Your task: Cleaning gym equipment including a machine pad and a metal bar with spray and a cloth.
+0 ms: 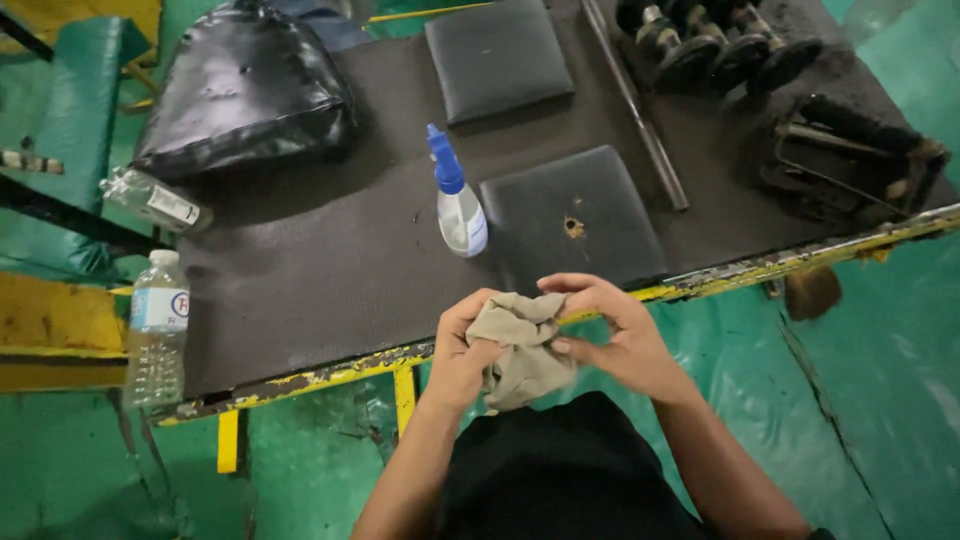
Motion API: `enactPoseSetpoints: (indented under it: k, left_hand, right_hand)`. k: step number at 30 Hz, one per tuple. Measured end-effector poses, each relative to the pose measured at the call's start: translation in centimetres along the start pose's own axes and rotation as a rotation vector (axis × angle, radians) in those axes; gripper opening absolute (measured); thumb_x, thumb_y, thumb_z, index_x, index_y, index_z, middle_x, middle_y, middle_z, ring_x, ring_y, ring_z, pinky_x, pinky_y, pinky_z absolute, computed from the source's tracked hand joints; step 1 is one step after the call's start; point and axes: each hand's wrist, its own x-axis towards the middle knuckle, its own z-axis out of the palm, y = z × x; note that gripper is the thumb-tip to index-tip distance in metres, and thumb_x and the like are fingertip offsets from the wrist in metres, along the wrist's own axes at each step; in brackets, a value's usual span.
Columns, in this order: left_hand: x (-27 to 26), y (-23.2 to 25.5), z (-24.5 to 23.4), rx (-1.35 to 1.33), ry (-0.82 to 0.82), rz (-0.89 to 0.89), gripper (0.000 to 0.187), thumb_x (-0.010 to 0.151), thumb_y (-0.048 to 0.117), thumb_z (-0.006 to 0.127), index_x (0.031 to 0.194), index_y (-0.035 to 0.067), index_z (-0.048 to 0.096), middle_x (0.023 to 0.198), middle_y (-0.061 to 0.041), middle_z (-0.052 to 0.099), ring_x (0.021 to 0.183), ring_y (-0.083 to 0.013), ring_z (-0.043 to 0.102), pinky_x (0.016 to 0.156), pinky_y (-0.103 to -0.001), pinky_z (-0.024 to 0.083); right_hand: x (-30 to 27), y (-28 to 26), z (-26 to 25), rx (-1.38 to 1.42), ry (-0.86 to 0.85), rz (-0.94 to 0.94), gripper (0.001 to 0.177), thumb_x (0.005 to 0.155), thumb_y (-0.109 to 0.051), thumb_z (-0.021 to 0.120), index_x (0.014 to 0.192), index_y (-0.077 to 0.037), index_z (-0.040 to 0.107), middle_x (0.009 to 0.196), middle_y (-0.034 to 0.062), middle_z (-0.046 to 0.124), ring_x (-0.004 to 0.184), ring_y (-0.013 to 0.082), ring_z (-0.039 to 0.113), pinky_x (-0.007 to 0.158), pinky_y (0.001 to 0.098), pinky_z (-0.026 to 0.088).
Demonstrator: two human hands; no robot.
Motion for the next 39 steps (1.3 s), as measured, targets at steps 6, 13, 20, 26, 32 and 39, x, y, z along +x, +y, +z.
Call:
enactPoseSetpoints:
  k: [6, 13, 20, 26, 32, 39]
  left_hand:
    - [-0.3, 0.1, 2.5, -0.125, -0.02, -0.018, 0.035, 0.082, 0.011, 0.065, 0.114, -0.003, 0.066, 0.104, -0.004, 0.072, 0.097, -0.0109, 0.066, 0.089, -0.026, 0.05]
    - [-0.9, -3.6, 6.4, -0.169, -0.019, 0.014, 0.041, 0.082, 0.013, 0.066, 0.118, -0.005, 0.069, 0.106, -0.006, 0.073, 0.097, -0.0136, 0.067, 0.089, -0.027, 0.051]
    - [-2.0, -6.4, 12.2, -0.017, 0.09, 0.029, 0.046, 0.081, 0.011, 0.072, 0.124, -0.004, 0.066, 0.109, -0.003, 0.072, 0.099, -0.0108, 0.066, 0.089, -0.027, 0.052]
    - [-4.5, -6.4, 16.4, 0.169, 0.201, 0.03, 0.028, 0.095, 0.009, 0.069, 0.12, -0.005, 0.071, 0.105, -0.006, 0.075, 0.095, -0.0113, 0.066, 0.086, -0.027, 0.054]
    - [-2.5, -4.8, 17.6, 0.105, 0.082, -0.005, 0.046, 0.081, 0.011, 0.079, 0.123, 0.004, 0.064, 0.11, 0.004, 0.07, 0.102, -0.006, 0.064, 0.092, -0.024, 0.052]
    - [-0.7, -15.7, 13.9, 0.204, -0.064, -0.395, 0.028, 0.101, 0.017, 0.072, 0.119, -0.005, 0.075, 0.101, 0.0, 0.071, 0.093, -0.0109, 0.061, 0.084, -0.031, 0.052]
  right_hand:
    - [-0.5, -0.6, -2.1, -0.122, -0.081, -0.085, 0.036, 0.072, 0.0, 0.083, 0.105, -0.004, 0.07, 0.138, 0.0156, 0.064, 0.133, 0.027, 0.06, 0.106, 0.0401, 0.052]
    - [-3.7, -1.0, -8.5, -0.041, -0.099, -0.142, 0.018, 0.08, 0.001, 0.078, 0.091, -0.004, 0.064, 0.141, 0.017, 0.063, 0.123, 0.0271, 0.066, 0.104, 0.0393, 0.053]
    - [-8.6, 1.4, -14.4, 0.109, -0.045, 0.183, 0.01, 0.094, 0.002, 0.069, 0.104, 0.001, 0.067, 0.108, 0.0128, 0.074, 0.103, 0.0208, 0.07, 0.089, 0.033, 0.057]
    - [-8.9, -4.5, -13.4, 0.062, -0.117, 0.174, 0.041, 0.081, -0.004, 0.071, 0.12, -0.008, 0.059, 0.104, 0.0002, 0.064, 0.095, 0.0096, 0.061, 0.085, 0.0246, 0.051]
    - [-11.2, 0.3, -16.1, -0.116, -0.329, 0.185, 0.029, 0.081, -0.006, 0.084, 0.107, -0.002, 0.071, 0.087, 0.0016, 0.068, 0.083, 0.0126, 0.062, 0.075, 0.0283, 0.053]
    - [-8.9, -4.0, -19.0, -0.058, -0.049, -0.012, 0.033, 0.077, 0.007, 0.073, 0.109, 0.001, 0.07, 0.111, 0.0075, 0.065, 0.105, 0.014, 0.062, 0.088, 0.0295, 0.05]
